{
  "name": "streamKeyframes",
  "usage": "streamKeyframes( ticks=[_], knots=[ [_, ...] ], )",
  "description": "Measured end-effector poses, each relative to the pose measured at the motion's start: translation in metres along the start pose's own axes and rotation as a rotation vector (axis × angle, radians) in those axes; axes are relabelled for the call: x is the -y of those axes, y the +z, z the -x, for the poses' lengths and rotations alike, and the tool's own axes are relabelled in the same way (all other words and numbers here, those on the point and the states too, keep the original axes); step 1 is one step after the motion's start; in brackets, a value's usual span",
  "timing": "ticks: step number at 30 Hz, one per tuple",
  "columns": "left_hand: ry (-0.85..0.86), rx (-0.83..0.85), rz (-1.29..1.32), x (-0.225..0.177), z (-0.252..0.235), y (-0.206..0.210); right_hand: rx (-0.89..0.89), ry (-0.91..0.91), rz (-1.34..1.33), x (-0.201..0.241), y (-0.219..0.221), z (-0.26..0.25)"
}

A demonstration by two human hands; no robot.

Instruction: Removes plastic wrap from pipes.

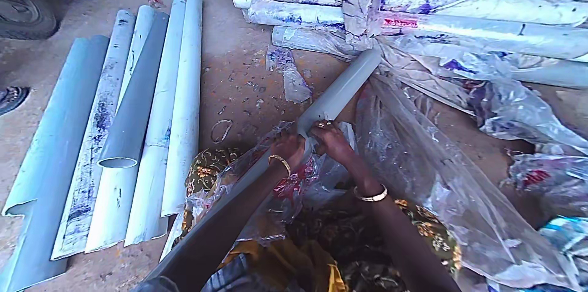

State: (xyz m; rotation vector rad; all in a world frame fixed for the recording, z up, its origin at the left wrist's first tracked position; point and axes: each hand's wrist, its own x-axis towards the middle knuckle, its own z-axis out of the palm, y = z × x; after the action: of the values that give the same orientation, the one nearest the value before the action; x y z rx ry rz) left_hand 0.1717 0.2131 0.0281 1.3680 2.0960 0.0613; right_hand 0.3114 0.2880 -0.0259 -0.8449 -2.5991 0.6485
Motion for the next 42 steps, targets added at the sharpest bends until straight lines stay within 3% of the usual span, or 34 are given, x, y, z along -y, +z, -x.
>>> streamKeyframes(
  ticks=[3, 6, 8, 11, 13, 15, 17, 20, 24, 26, 30, 33, 36, 39, 40, 42],
  knots=[
    [-0.039, 0.027, -0.012, 0.000, -0.003, -0.005, 0.219, -0.016, -0.129, -0.018, -0.025, 0.012],
    [-0.031, 0.054, 0.021, 0.009, -0.012, -0.010, 0.382, 0.253, -0.224, -0.056, -0.051, 0.058],
    [-0.012, 0.058, 0.063, 0.015, -0.022, -0.012, 0.206, 0.454, -0.343, -0.086, -0.059, 0.085],
    [-0.012, 0.071, 0.028, 0.013, -0.025, -0.011, -0.186, 0.581, -0.538, -0.075, -0.057, 0.064],
    [-0.016, 0.054, -0.018, 0.009, -0.019, -0.009, -0.334, 0.546, -0.672, -0.048, -0.043, 0.035],
    [-0.027, 0.047, -0.056, 0.003, -0.012, -0.006, -0.392, 0.378, -0.627, -0.031, -0.030, 0.014],
    [-0.035, 0.031, -0.077, 0.000, -0.010, 0.001, -0.326, 0.189, -0.419, -0.023, -0.021, 0.003],
    [-0.049, 0.028, -0.119, -0.004, -0.007, 0.004, -0.112, 0.150, -0.119, -0.018, -0.008, -0.001],
    [-0.048, 0.019, -0.139, -0.008, -0.005, 0.006, -0.196, 0.136, -0.002, -0.019, 0.002, -0.003],
    [-0.038, 0.015, -0.149, -0.008, -0.004, 0.008, -0.158, 0.084, -0.031, -0.030, 0.001, -0.005],
    [-0.049, 0.041, -0.144, -0.008, -0.006, 0.006, 0.167, 0.063, -0.110, -0.044, -0.025, 0.001],
    [-0.052, 0.073, -0.095, -0.001, -0.012, -0.003, 0.201, 0.062, -0.350, -0.048, -0.033, 0.020],
    [-0.046, 0.084, -0.061, 0.004, -0.018, -0.008, 0.032, 0.133, -0.545, -0.049, -0.035, 0.038],
    [-0.050, 0.073, -0.069, 0.003, -0.018, -0.007, -0.336, 0.222, -0.655, -0.049, -0.040, 0.045],
    [-0.053, 0.071, -0.074, 0.003, -0.017, -0.007, -0.447, 0.201, -0.645, -0.048, -0.043, 0.044],
    [-0.060, 0.069, -0.083, 0.001, -0.016, -0.006, -0.489, 0.092, -0.559, -0.037, -0.044, 0.038]
  ],
)
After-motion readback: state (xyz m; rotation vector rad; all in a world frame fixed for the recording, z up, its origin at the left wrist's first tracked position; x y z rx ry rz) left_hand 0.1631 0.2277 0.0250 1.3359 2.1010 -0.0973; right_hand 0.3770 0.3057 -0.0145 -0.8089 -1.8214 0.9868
